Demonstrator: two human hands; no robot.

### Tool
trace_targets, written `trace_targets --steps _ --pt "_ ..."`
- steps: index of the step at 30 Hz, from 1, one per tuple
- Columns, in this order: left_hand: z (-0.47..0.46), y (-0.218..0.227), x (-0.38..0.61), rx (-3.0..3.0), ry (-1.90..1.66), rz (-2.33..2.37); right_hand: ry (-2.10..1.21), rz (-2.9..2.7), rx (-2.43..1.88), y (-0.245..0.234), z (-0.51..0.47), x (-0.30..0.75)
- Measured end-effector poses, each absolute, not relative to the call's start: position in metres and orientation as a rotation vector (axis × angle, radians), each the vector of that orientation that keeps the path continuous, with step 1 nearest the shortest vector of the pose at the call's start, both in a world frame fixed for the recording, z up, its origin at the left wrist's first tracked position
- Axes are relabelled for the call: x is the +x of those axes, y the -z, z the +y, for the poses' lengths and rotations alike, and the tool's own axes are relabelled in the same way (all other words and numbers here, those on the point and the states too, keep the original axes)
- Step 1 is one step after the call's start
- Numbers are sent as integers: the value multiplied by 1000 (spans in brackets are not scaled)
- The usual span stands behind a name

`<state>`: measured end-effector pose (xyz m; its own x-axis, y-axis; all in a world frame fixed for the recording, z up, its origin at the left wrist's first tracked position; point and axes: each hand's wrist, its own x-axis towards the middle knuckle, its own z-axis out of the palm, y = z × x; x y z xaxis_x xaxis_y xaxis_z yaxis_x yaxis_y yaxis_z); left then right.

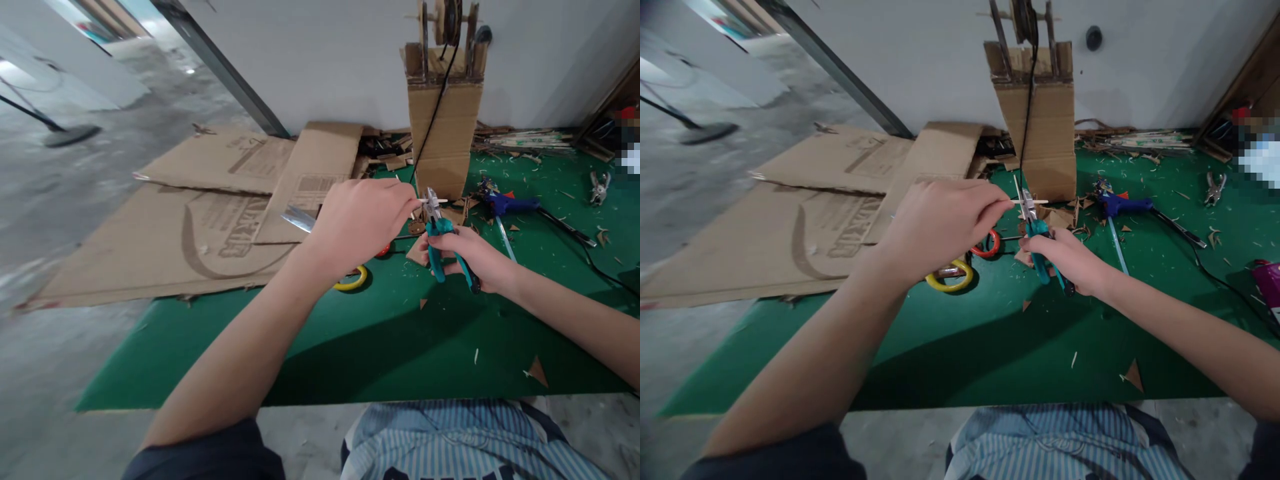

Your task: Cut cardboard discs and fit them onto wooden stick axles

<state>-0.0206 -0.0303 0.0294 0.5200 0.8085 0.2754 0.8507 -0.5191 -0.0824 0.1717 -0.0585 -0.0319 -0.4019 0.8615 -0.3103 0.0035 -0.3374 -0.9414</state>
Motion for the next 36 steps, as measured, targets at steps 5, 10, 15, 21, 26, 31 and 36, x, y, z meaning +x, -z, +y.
trace_targets --steps 5,10,15,21,26,31,36 --pt "-31 -29 -19 -2558 390 -1401 -1701 -1312 -1186 34 -58 171" --pt "-32 -30 -20 -2553 525 -1383 -1558 -1408 -1187 38 -58 173" --pt "-28 -36 -30 -2532 735 -1479 -1549 -1424 -1168 42 -59 174" --pt "-29 -40 -31 -2525 702 -1471 -1513 -1453 -1183 42 -59 174" --pt "-32 -38 -26 -2542 639 -1450 -1462 -1515 -1202 38 -57 173" --pt "-35 -37 -21 -2573 585 -1487 -1441 -1522 -1192 38 -56 172" --pt "-35 -37 -18 -2607 508 -1518 -1451 -1522 -1168 43 -54 172"
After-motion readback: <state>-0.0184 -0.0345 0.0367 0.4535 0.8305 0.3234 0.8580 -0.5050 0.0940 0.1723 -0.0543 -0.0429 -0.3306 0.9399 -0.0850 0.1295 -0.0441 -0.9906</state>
